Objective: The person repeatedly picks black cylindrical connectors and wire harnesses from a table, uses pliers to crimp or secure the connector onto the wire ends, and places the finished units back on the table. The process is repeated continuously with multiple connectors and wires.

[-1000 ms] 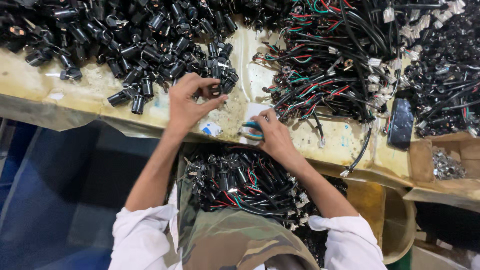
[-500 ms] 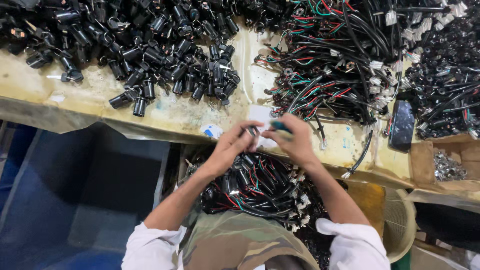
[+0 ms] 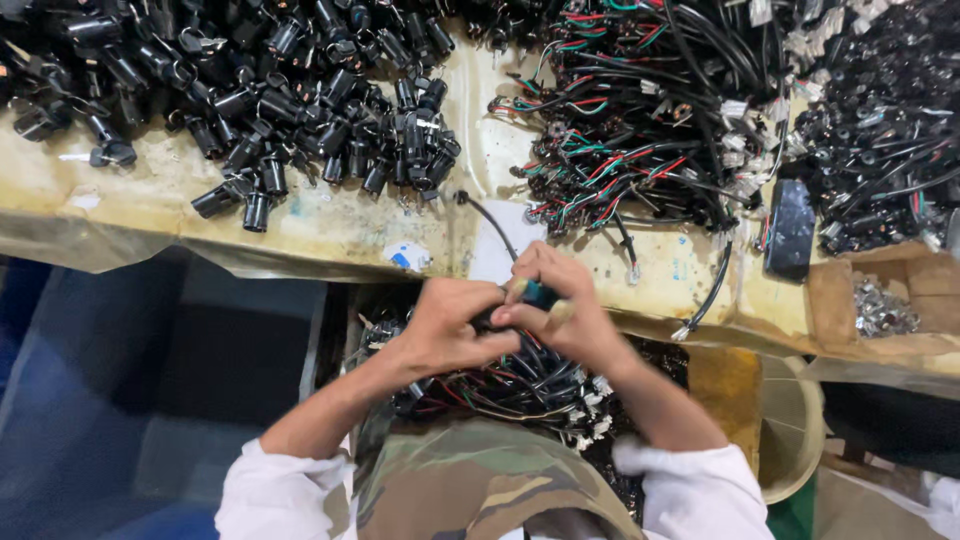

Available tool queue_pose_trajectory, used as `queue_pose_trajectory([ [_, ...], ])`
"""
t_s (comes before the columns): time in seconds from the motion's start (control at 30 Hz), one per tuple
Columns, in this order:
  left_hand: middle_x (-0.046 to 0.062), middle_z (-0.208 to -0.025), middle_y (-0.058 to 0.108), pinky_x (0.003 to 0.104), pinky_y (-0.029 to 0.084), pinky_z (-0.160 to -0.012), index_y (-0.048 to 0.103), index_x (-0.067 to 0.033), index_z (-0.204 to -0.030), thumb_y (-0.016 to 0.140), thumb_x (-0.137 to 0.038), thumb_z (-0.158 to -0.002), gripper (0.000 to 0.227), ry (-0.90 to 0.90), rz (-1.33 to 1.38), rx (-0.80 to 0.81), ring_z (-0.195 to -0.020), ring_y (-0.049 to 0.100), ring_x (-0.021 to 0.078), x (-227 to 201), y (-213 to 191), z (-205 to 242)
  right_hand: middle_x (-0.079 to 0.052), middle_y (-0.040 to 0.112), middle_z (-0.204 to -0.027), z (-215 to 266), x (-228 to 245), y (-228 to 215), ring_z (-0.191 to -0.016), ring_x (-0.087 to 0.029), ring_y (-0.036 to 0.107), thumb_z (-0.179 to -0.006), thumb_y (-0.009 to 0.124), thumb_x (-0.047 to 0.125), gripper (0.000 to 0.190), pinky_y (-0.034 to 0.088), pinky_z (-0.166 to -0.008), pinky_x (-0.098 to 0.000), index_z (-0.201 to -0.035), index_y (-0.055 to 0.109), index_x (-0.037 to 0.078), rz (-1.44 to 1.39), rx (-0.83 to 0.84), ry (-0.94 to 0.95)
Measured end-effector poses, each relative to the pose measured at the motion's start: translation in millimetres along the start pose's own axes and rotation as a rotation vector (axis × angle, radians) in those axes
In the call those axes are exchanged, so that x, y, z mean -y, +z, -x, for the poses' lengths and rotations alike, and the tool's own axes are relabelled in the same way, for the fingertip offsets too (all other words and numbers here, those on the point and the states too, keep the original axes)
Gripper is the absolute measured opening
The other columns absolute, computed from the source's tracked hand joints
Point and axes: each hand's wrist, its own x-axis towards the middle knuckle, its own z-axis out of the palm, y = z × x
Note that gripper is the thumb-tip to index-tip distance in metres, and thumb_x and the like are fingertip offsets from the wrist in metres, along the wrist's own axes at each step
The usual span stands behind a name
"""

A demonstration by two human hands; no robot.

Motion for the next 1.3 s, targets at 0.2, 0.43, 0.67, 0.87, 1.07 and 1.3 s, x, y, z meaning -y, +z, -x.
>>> queue_pose_trajectory([
  [0.2,0.004,-0.076,0.062,0.040,0.048,-0.056,0.070,-0.0105,-0.088,0.079,-0.018,-0.071,0.021,0.081,-0.159,-0.111,-0.067,0.063,0.0267,-32.9,18.7,11.4,-0.001,0.053,-0.082,53.3,1.1,14.0,-0.067,-0.015,0.049,-0.087,0.083,0.043,0.044,0.039,-0.062,-0.0300,-0.078,0.052,0.013,-0.595,-0.260,-0.168],
  [0.43,0.005,-0.072,0.056,0.039,0.046,-0.054,0.062,-0.0118,-0.079,0.086,-0.024,-0.071,0.029,0.092,-0.102,-0.074,-0.063,0.059,0.0258,-35.3,50.8,41.0,0.004,0.040,-0.061,83.3,-14.7,35.7,-0.047,-0.013,0.033,-0.093,0.069,0.063,0.055,0.028,-0.044,-0.0309,-0.079,0.046,0.014,-1.220,-0.195,-0.014],
  [0.67,0.005,-0.075,0.059,0.039,0.045,-0.061,0.070,-0.0107,-0.089,0.084,-0.022,-0.074,0.023,0.165,-0.129,0.079,-0.068,0.060,0.0261,-48.9,7.0,10.1,0.001,0.047,-0.067,65.4,-17.1,12.7,-0.059,-0.013,0.047,-0.099,0.063,0.061,0.054,0.038,-0.055,-0.0299,-0.088,0.048,0.010,-0.960,-0.265,-0.045],
  [0.87,0.004,-0.097,0.066,0.047,0.041,-0.097,0.073,-0.0144,-0.109,0.079,-0.024,-0.079,0.032,0.331,-0.084,0.524,-0.095,0.064,0.0264,-37.9,-42.3,20.8,-0.006,0.068,-0.085,-7.4,-95.3,-86.5,-0.076,-0.023,0.069,-0.084,0.084,0.014,0.024,0.052,-0.063,-0.0368,-0.092,0.062,0.007,0.773,-0.186,-0.068],
  [1.07,0.013,-0.124,0.062,0.052,0.044,-0.101,0.067,-0.0052,-0.123,0.079,-0.034,-0.081,0.052,0.284,0.009,0.610,-0.118,0.056,0.0335,5.5,-41.3,26.1,-0.009,0.074,-0.089,-22.5,-95.5,-118.7,-0.085,-0.027,0.074,-0.080,0.084,0.003,0.021,0.056,-0.071,-0.0371,-0.093,0.069,0.007,1.044,-0.026,0.059],
  [1.3,0.011,-0.109,0.062,0.050,0.038,-0.088,0.072,-0.0054,-0.097,0.077,-0.036,-0.082,0.034,-0.146,-0.907,-0.284,-0.107,0.053,0.0324,90.8,-32.6,-52.2,-0.009,0.073,-0.089,-5.6,-81.2,-32.4,-0.080,-0.017,0.074,-0.087,0.078,0.007,0.013,0.058,-0.073,-0.0305,-0.097,0.071,0.003,0.497,-0.352,-0.017],
])
